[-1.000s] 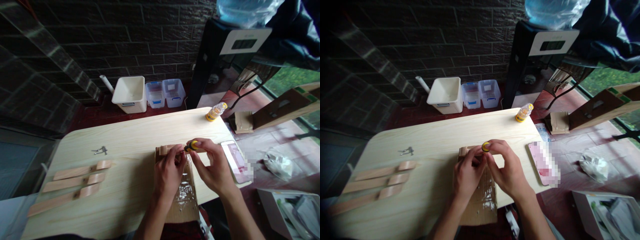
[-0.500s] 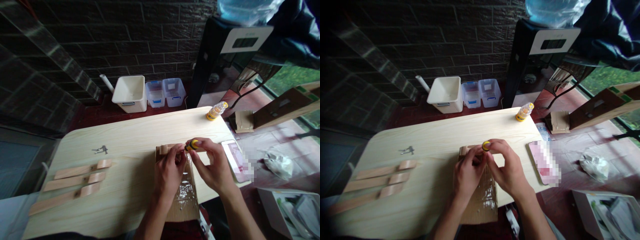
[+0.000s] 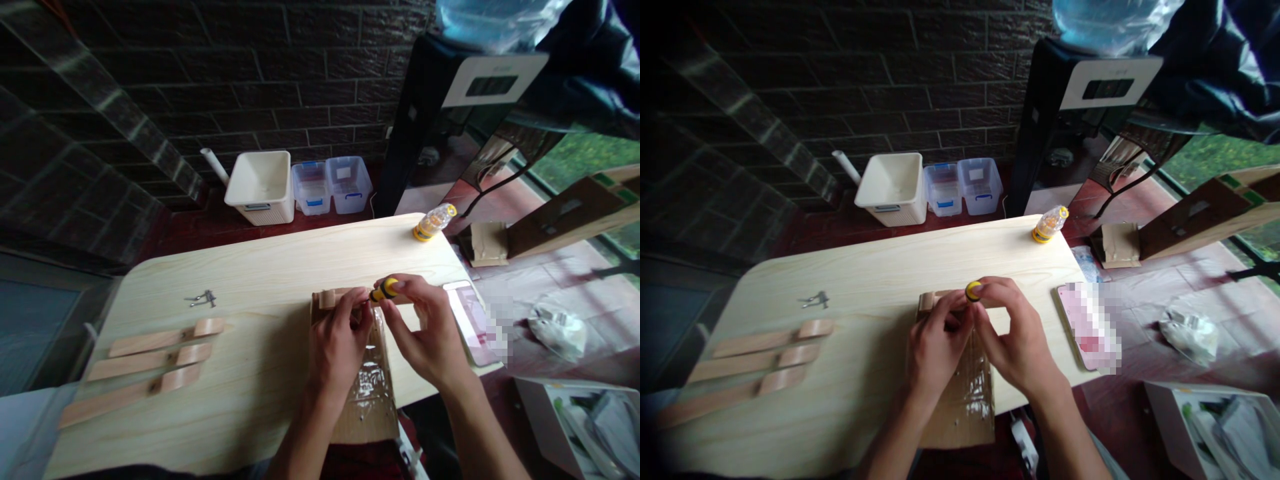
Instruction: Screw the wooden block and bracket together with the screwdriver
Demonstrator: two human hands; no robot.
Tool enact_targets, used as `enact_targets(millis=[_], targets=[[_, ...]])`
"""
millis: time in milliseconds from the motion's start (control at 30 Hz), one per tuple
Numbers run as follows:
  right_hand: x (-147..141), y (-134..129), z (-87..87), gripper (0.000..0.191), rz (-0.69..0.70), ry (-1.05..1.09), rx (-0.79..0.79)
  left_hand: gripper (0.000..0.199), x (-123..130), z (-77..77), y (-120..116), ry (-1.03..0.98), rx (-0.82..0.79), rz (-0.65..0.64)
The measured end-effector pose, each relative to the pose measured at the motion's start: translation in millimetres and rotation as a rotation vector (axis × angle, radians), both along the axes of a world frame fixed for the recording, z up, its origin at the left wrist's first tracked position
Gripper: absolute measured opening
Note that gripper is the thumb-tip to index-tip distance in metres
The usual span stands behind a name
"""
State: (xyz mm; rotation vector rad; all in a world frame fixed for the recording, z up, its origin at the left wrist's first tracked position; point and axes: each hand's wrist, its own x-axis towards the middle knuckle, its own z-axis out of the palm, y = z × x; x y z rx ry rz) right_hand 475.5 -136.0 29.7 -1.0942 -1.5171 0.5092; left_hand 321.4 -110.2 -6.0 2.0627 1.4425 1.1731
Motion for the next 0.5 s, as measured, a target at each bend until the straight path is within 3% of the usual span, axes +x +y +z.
enact_targets(millis=[500], targets=[[-0.3, -0.5, -2.0, 0.049, 0.018, 0.008, 0.009, 0.024, 0.0, -1.1, -0.4, 0.026, 0.013, 0.007]])
